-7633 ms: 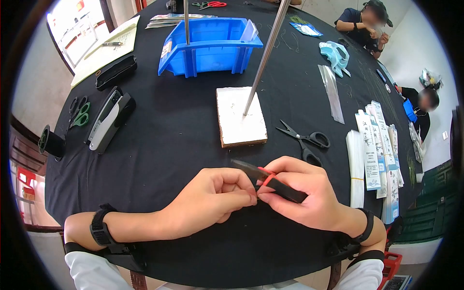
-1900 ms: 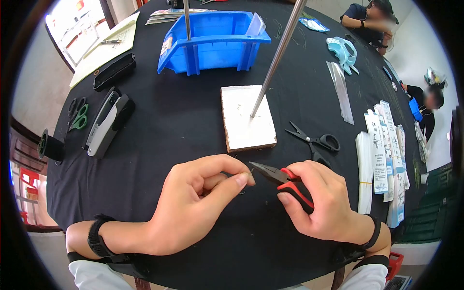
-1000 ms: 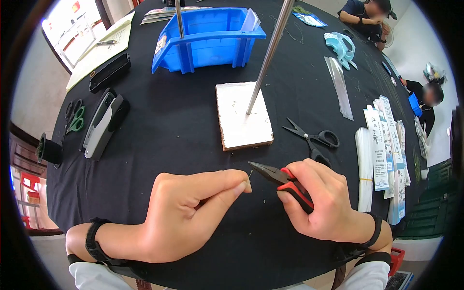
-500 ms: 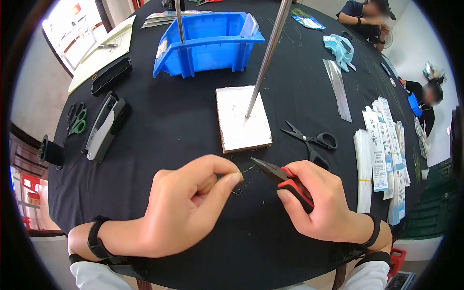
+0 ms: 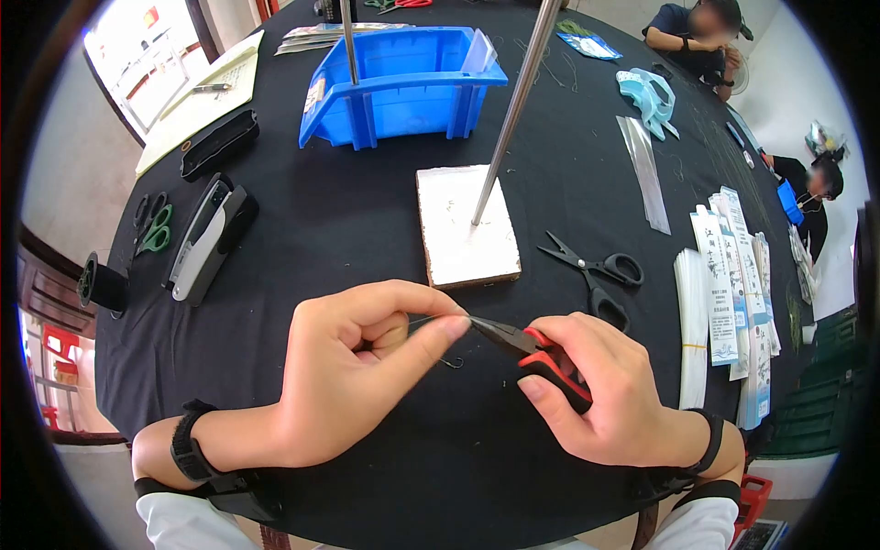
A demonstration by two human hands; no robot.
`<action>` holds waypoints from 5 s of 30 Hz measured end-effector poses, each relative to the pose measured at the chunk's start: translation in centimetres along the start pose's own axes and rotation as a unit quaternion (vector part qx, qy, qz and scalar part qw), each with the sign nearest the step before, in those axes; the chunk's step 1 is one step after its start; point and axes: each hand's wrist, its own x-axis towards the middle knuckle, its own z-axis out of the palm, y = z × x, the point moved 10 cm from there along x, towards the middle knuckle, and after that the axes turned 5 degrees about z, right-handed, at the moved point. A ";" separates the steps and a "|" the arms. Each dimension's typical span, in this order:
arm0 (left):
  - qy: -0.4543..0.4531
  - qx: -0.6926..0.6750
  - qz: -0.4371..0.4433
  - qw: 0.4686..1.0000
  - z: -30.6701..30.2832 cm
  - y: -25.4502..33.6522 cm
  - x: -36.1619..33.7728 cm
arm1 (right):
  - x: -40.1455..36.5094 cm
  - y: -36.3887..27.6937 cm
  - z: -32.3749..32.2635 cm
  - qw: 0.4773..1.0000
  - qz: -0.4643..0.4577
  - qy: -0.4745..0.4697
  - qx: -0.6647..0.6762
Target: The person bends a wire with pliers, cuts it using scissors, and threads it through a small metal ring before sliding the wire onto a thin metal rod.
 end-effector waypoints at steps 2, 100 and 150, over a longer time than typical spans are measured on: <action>0.006 -0.043 -0.032 0.999 0.0 -0.8 0.0 | -0.1 0.4 0.0 0.999 0.020 0.007 0.027; -0.049 -0.152 -0.109 0.981 1.2 -2.5 -0.1 | 0.6 9.1 -4.2 0.947 0.250 -0.080 -0.187; -0.081 -0.298 -0.194 0.931 2.7 -1.2 -1.9 | 0.8 1.5 1.1 0.979 0.045 -0.186 0.064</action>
